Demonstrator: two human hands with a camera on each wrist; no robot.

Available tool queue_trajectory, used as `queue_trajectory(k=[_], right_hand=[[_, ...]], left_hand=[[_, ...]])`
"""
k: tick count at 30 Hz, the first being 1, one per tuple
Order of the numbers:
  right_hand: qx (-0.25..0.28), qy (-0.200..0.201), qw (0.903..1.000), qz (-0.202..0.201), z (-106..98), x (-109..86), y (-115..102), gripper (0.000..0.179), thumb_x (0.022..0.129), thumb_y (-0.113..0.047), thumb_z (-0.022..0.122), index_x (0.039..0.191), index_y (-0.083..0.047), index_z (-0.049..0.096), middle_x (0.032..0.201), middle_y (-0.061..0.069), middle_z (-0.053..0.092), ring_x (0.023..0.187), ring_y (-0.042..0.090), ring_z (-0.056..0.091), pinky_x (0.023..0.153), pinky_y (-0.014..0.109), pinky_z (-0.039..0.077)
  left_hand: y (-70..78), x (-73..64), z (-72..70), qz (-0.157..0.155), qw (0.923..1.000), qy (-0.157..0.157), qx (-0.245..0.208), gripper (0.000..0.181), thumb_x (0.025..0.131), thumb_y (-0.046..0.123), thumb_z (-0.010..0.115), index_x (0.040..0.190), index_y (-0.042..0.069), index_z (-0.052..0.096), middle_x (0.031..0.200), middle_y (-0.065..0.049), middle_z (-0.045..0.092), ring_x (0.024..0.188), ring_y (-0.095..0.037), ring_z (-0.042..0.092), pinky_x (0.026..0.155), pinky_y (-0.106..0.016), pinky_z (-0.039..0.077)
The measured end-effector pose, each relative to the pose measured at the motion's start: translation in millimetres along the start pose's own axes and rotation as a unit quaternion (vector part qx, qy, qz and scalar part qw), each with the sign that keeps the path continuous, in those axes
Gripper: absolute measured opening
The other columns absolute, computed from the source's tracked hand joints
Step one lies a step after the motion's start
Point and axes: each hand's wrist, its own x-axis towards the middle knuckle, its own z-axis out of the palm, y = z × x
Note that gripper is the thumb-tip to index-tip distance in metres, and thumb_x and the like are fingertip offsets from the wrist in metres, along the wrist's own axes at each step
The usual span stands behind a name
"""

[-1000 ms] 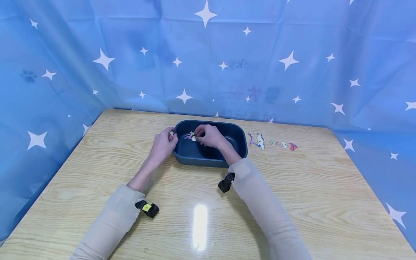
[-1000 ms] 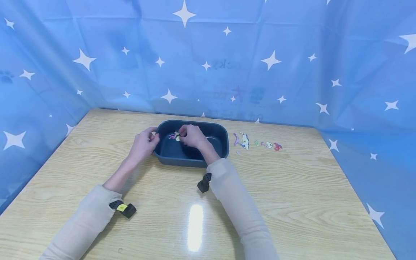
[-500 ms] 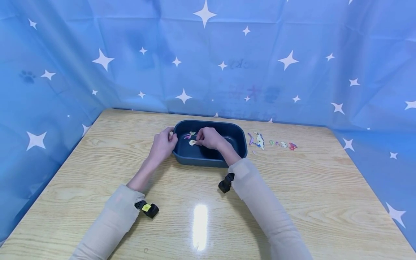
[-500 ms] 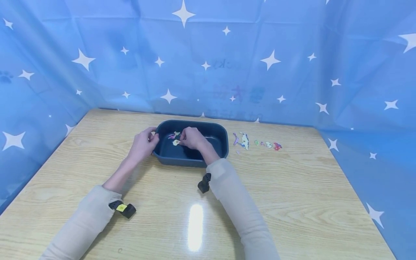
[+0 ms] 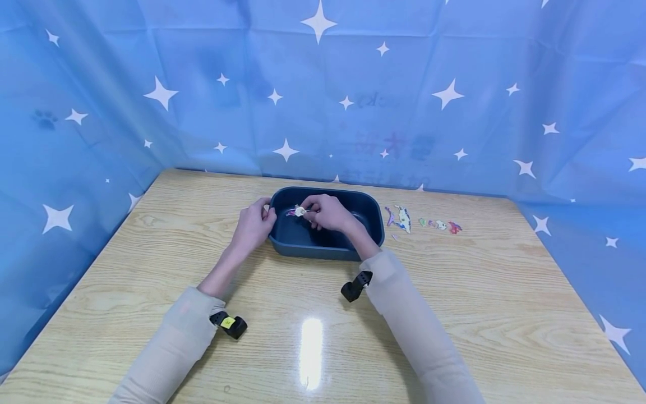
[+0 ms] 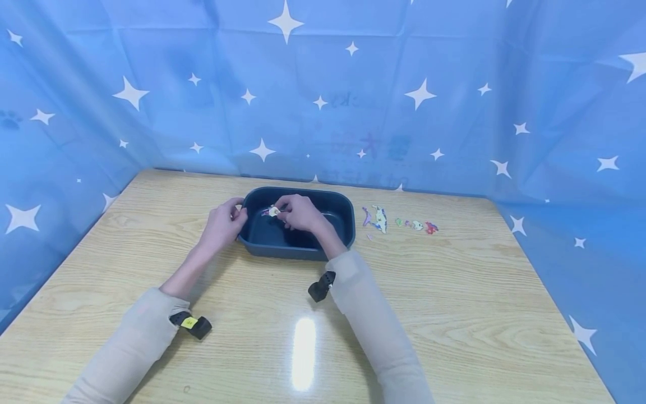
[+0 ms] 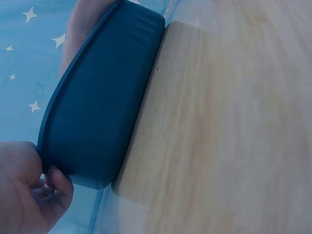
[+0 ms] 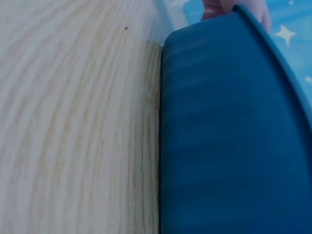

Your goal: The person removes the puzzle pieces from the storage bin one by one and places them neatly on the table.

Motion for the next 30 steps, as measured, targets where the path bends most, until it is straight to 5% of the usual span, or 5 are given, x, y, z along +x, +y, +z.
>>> queue_trajectory(k=[8, 17, 24, 30], right_hand=[[0.066, 0.064, 0.9954, -0.026, -7, -16.4, 5, 0.022, 0.105, -0.016, 0.056, 0.114, 0.000, 0.068, 0.086, 0.010, 0.068, 0.072, 0.021, 0.068, 0.070, 0.036, 0.057], [0.133, 0.141, 0.9798, -0.050, -18, -33.9, 12, 0.020, 0.102, -0.017, 0.062, 0.111, 0.000, 0.070, 0.084, 0.012, 0.069, 0.073, 0.025, 0.067, 0.069, 0.035, 0.058], [0.162, 0.172, 0.9695, -0.064, -30, -49.9, 16, 0.020, 0.099, -0.015, 0.067, 0.107, 0.002, 0.067, 0.092, 0.020, 0.072, 0.080, 0.044, 0.067, 0.069, 0.036, 0.058], [0.161, 0.185, 0.9688, -0.038, -41, -62.0, 27, 0.025, 0.097, -0.022, 0.070, 0.108, 0.001, 0.067, 0.094, 0.019, 0.073, 0.079, 0.036, 0.070, 0.072, 0.037, 0.058]], left_hand=[[-1.1, 0.6, 0.9, 0.005, 1.0000, 0.001, 0.000, 0.035, 0.100, 0.010, 0.050, 0.130, -0.007, 0.060, 0.066, -0.002, 0.048, 0.056, -0.017, 0.047, 0.058, -0.031, 0.041], [-1.0, 0.0, 1.0, 0.001, 1.0000, -0.002, -0.003, 0.035, 0.100, 0.009, 0.050, 0.129, -0.006, 0.060, 0.066, -0.001, 0.046, 0.056, -0.017, 0.046, 0.057, -0.031, 0.040], [-0.6, 0.1, 0.5, -0.006, 1.0000, -0.006, -0.001, 0.036, 0.101, 0.011, 0.049, 0.131, -0.005, 0.060, 0.067, -0.001, 0.046, 0.056, -0.018, 0.046, 0.057, -0.031, 0.040], [-1.3, 0.4, 0.6, -0.007, 1.0000, -0.005, -0.003, 0.036, 0.101, 0.011, 0.049, 0.131, -0.005, 0.060, 0.067, -0.002, 0.046, 0.055, -0.018, 0.046, 0.056, -0.031, 0.040]])
